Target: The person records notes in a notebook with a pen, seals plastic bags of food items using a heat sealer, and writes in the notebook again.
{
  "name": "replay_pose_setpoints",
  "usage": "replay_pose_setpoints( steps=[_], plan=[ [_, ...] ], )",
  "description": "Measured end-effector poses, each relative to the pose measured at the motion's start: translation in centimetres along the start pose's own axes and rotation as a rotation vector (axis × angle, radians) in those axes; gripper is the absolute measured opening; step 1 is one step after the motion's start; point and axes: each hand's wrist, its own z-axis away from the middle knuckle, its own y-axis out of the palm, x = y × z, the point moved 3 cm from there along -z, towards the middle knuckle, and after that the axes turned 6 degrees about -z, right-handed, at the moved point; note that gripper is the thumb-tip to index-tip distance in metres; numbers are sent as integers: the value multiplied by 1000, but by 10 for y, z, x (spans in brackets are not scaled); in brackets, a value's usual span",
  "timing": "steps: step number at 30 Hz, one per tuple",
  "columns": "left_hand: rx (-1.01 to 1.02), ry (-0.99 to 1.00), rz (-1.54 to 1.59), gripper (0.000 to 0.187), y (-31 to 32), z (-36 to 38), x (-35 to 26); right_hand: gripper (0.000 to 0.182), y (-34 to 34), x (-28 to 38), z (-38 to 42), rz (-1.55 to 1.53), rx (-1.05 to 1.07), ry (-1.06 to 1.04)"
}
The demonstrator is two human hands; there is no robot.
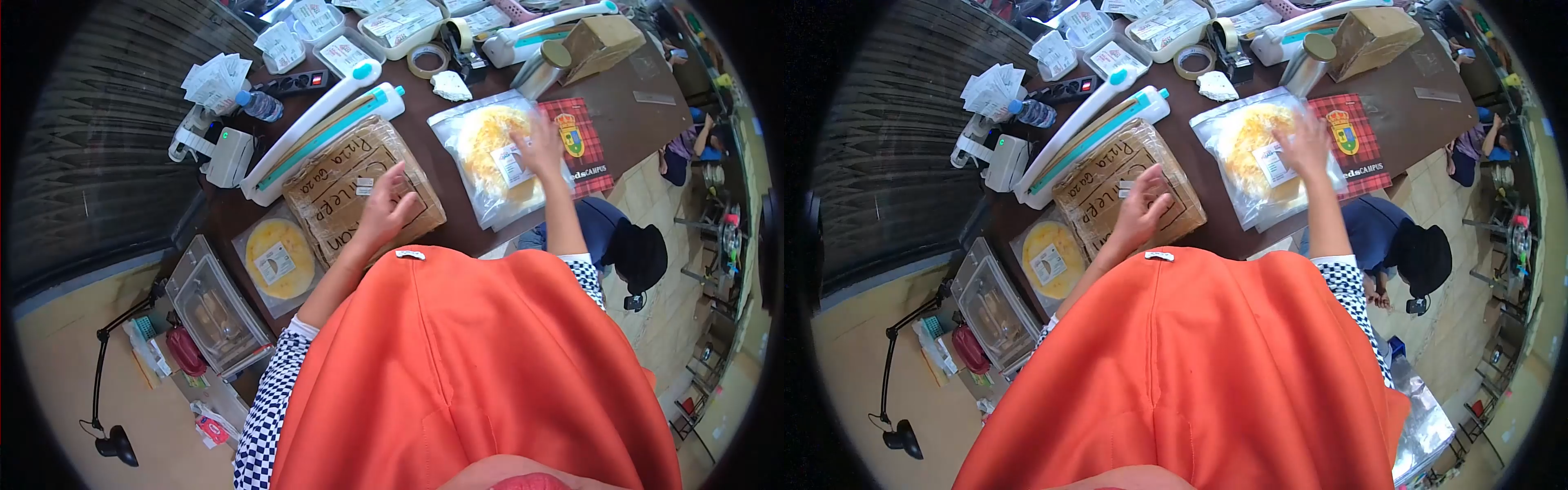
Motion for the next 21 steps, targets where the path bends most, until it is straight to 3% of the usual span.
replay_pose_setpoints(
  steps=[2,5,7,9,10,12,14,15,18,21],
  plan=[
    [-78,46,-102,46,-23,17,-2,59,34,10,18,145,-56,-105],
    [-203,-28,-151,39,-59,53,19,53,37,5,17,105,-48,-101],
    [-329,-155,-237,33,-84,89,38,52,31,7,14,79,9,-127],
    [-409,-278,-341,32,-110,130,59,50,29,3,11,-21,-88,-352],
    [-432,-371,-427,30,-123,154,74,48,29,10,14,50,-108,-369],
    [-524,-441,-536,32,-145,203,110,48,22,30,24,-154,-149,-403],
    [-546,-728,-786,38,-161,246,133,46,17,65,48,-229,-184,-340],
    [-563,-898,-768,41,-167,260,141,46,20,83,57,-244,-174,-375],
    [-625,-1077,-761,45,-184,291,175,39,21,127,87,-540,-52,-424],
    [-568,-1144,-670,46,-202,298,199,37,20,170,119,-554,13,-430]
  ],
)
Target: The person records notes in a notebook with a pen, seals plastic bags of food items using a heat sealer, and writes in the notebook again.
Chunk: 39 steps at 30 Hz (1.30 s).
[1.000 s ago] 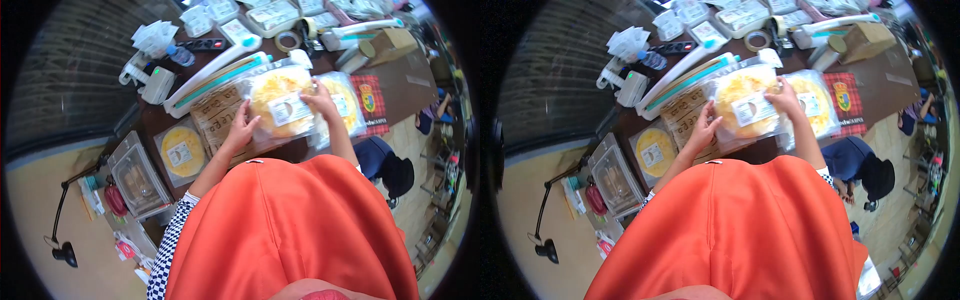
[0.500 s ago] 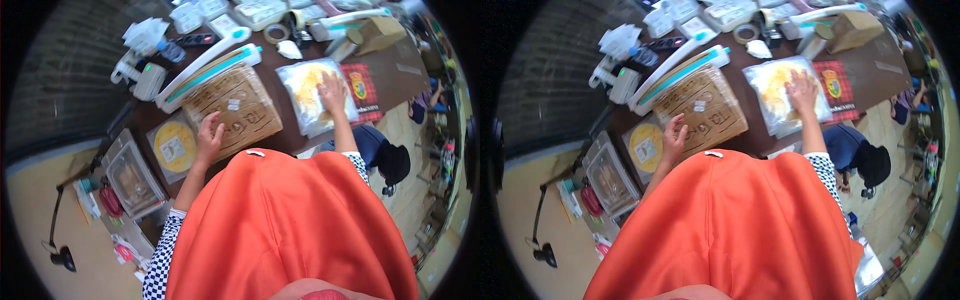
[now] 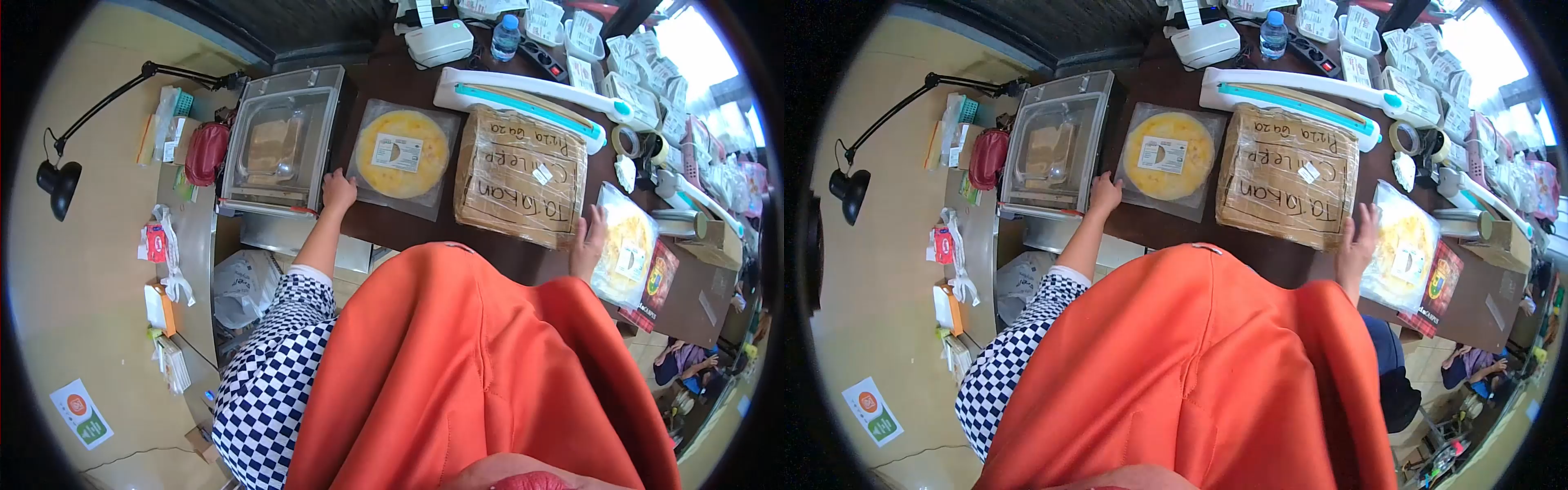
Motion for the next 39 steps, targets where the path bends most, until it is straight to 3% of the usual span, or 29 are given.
replay_pose_setpoints(
  steps=[5,7,11,13,15,17,19,21,23,25,26,29,33,36,39],
  plan=[
    [66,-33,87,42,0,-29,-7,34,25,49,26,-111,125,-44],
    [-91,223,77,40,-6,-43,-25,31,29,60,38,-111,145,-53],
    [-95,288,140,38,5,-110,-59,29,34,65,60,-132,144,0],
    [-95,193,511,36,13,-144,-70,28,28,73,67,-116,127,-3],
    [-67,158,522,34,9,-157,-84,27,21,79,72,-189,121,73],
    [-56,88,338,32,3,-158,-89,25,18,79,78,-182,84,88],
    [-65,148,433,29,-1,-156,-89,24,14,80,84,-172,54,106],
    [-70,194,529,26,-2,-143,-85,23,17,84,87,-311,66,168],
    [-129,572,852,17,-27,-120,-86,21,25,85,88,-332,35,129],
    [-44,600,1017,14,-58,-92,-87,21,41,82,88,-477,164,319],
    [45,612,1182,13,-76,-72,-90,22,51,80,85,-532,188,293],
    [141,783,1310,12,-147,6,-110,28,71,104,60,-750,314,352],
    [129,1052,1339,13,-205,60,-122,40,80,146,11,-904,268,245],
    [49,1205,1406,11,-230,66,-125,35,70,173,-28,-1058,125,147],
    [81,1259,1558,11,-249,80,-142,24,46,179,-52,-1161,162,125]
  ],
)
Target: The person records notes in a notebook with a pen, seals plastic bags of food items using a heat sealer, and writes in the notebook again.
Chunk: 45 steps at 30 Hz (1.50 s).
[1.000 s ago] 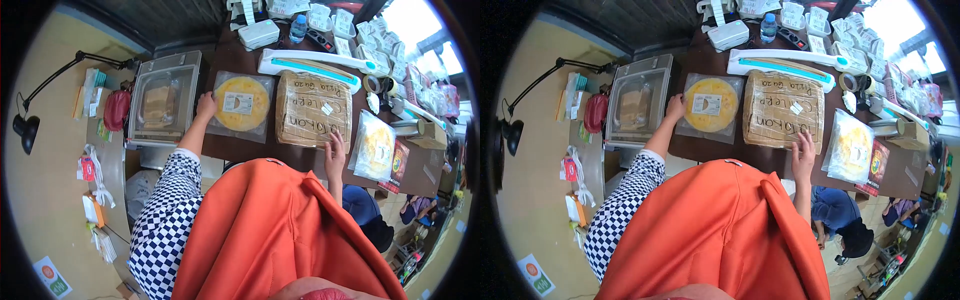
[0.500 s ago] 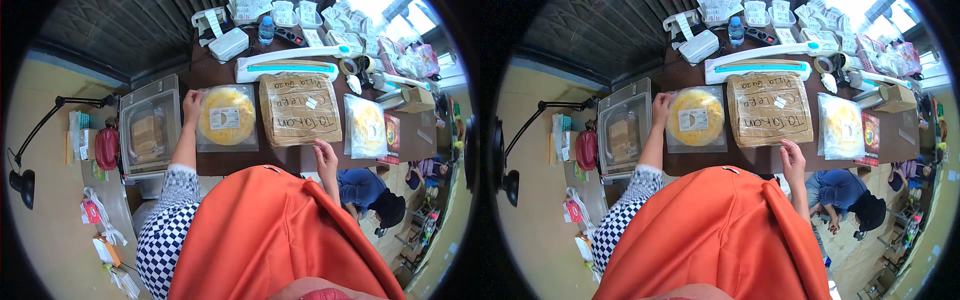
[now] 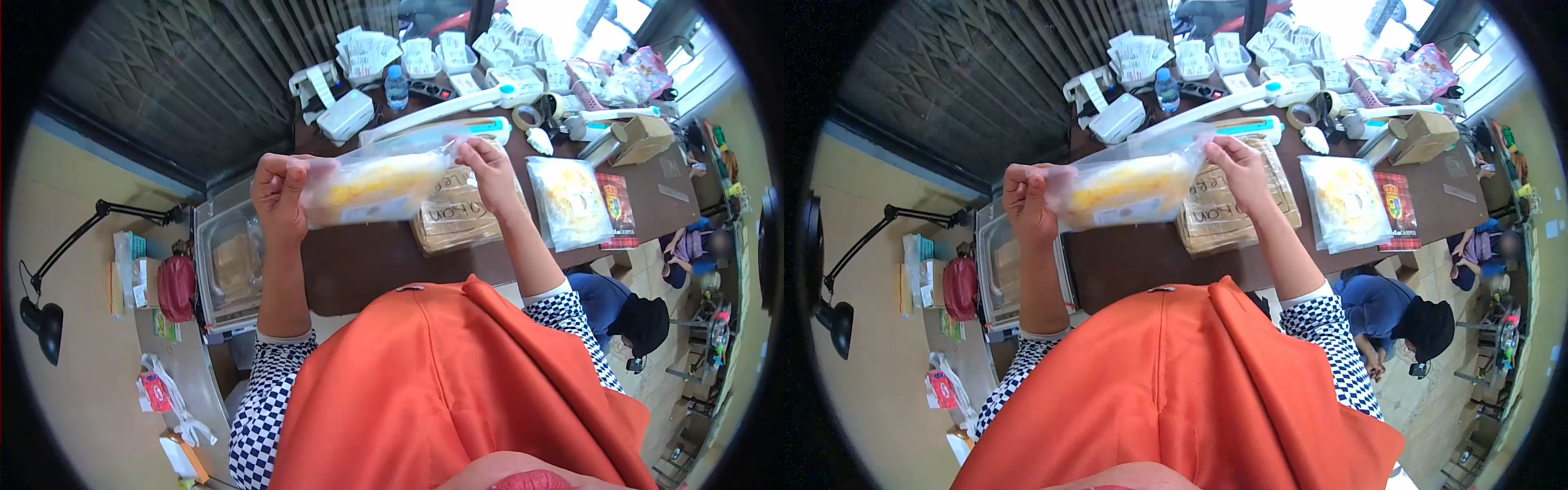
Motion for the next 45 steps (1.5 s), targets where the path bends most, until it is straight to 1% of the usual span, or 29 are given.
replay_pose_setpoints(
  steps=[1,3,4,6,8,9,10,12,14,16,18,20,22,23,26,28,30,32,33,34,35,36,37,38,39,40,42,44,45],
  plan=[
    [8,16,6,11,7,-4,1,17,-3,8,-4,-3,10,-30],
    [-130,-18,45,11,13,-9,9,17,-11,29,-8,46,-44,-89],
    [-128,-13,50,11,14,-11,12,17,-14,41,-8,92,-97,-130],
    [-153,-111,-122,10,12,-14,22,16,-16,74,-12,156,-32,-280],
    [-143,-109,-83,9,20,-18,29,16,-6,109,-6,234,-66,-354],
    [-149,-127,-142,8,19,-18,45,18,-5,119,-7,256,-72,-387],
    [-156,-156,-204,8,20,-18,55,18,-13,123,-19,261,-66,-379],
    [-123,-221,-199,8,28,-12,68,20,-36,118,-44,370,-49,-223],
    [-28,-105,-284,8,42,-27,77,18,-39,122,-50,446,-97,-351],
    [-31,-102,-199,10,50,-41,82,19,-48,124,-59,317,-164,-223],
    [-11,-150,-38,15,60,-39,78,18,-60,113,-76,226,-82,-284],
    [-37,-106,-14,16,68,-48,75,18,-62,117,-80,249,-78,-291],
    [-76,-65,136,14,70,-47,70,15,-63,113,-76,-35,-53,-294],
    [-82,-82,130,14,76,-45,65,15,-70,104,-74,-38,-58,-276],
    [-107,-109,39,14,89,-49,51,13,-85,71,-75,189,104,-137],
    [-127,-107,-56,14,88,-49,48,14,-89,61,-75,128,87,-131],
    [-105,-89,-122,14,89,-51,47,15,-90,55,-77,-115,-28,-70],
    [-47,-148,-333,14,94,-53,48,20,-91,46,-89,-143,-2,57],
    [-45,-153,-340,14,99,-49,40,20,-96,49,-81,-37,-18,41],
    [-38,-82,-284,13,109,-46,24,21,-91,66,-76,73,-22,2],
    [-32,-15,-230,13,114,-48,16,20,-90,78,-74,-1,38,-26],
    [-36,-32,-239,13,112,-51,21,19,-93,83,-67,-77,86,-23],
    [-58,-122,-236,13,107,-48,27,18,-104,78,-68,-43,76,39],
    [-83,-200,-231,13,102,-45,30,16,-112,70,-66,-130,63,55],
    [-59,-212,-596,12,92,-36,32,16,-118,72,-62,-138,59,56],
    [-64,-188,-603,12,88,-35,36,15,-118,79,-58,-146,56,49],
    [-54,-230,-223,13,86,-20,40,15,-123,86,-53,-74,71,31],
    [-92,-284,-191,13,94,-22,48,15,-118,87,-54,-57,18,22],
    [-131,-414,-204,13,89,-23,69,16,-123,81,-62,-3,26,112]
  ],
)
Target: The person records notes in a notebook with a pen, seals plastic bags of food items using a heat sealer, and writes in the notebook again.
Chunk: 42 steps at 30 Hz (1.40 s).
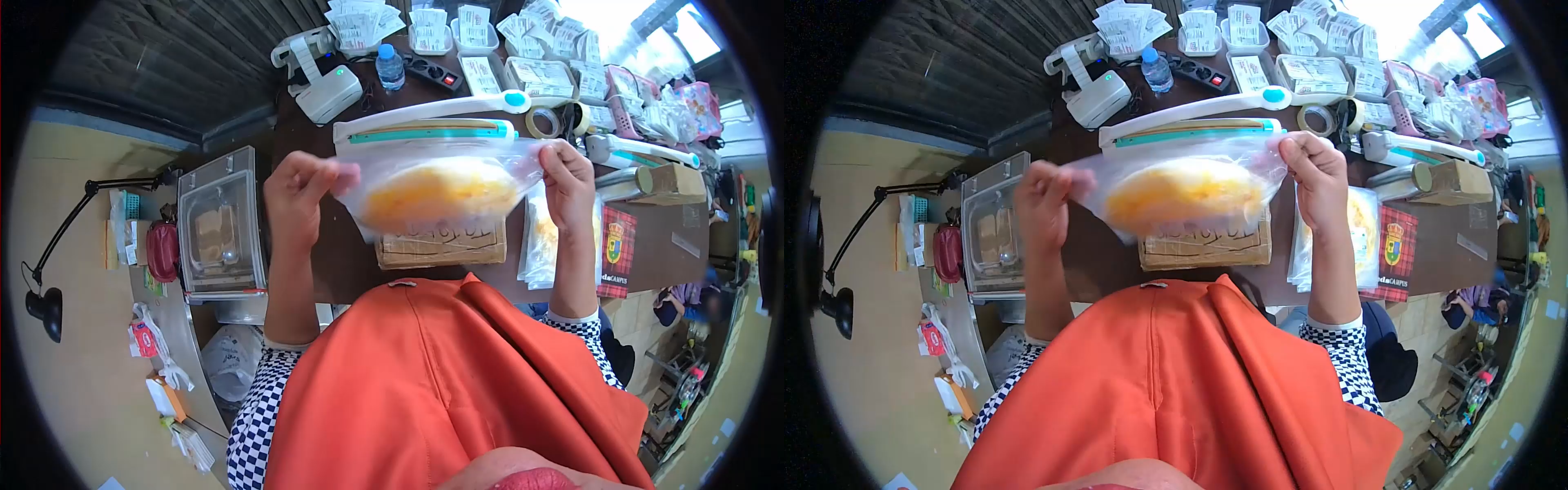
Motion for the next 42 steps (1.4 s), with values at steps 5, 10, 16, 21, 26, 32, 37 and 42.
replay_pose_setpoints(
  steps=[5,10,16,21,26,32,37,42],
  plan=[
    [-122,-518,-45,10,9,-27,167,14,-60,-124,-48,126,-118,368],
    [-291,-581,-301,12,14,-47,215,15,-76,-163,-76,361,-235,533],
    [55,155,-984,34,86,-9,163,16,-82,-172,-107,423,-178,591],
    [501,137,-1271,69,126,-2,186,14,-80,-172,-112,374,-223,642],
    [612,173,-1320,72,114,-21,195,18,-90,-170,-110,462,-255,476],
    [623,222,-1154,74,133,-16,181,23,-41,-88,-88,980,26,499],
    [642,260,-1179,72,149,-19,193,28,27,-52,-136,839,-55,-257],
    [660,243,-1197,72,147,-20,195,44,10,-121,-166,1546,-22,-321]
  ],
)
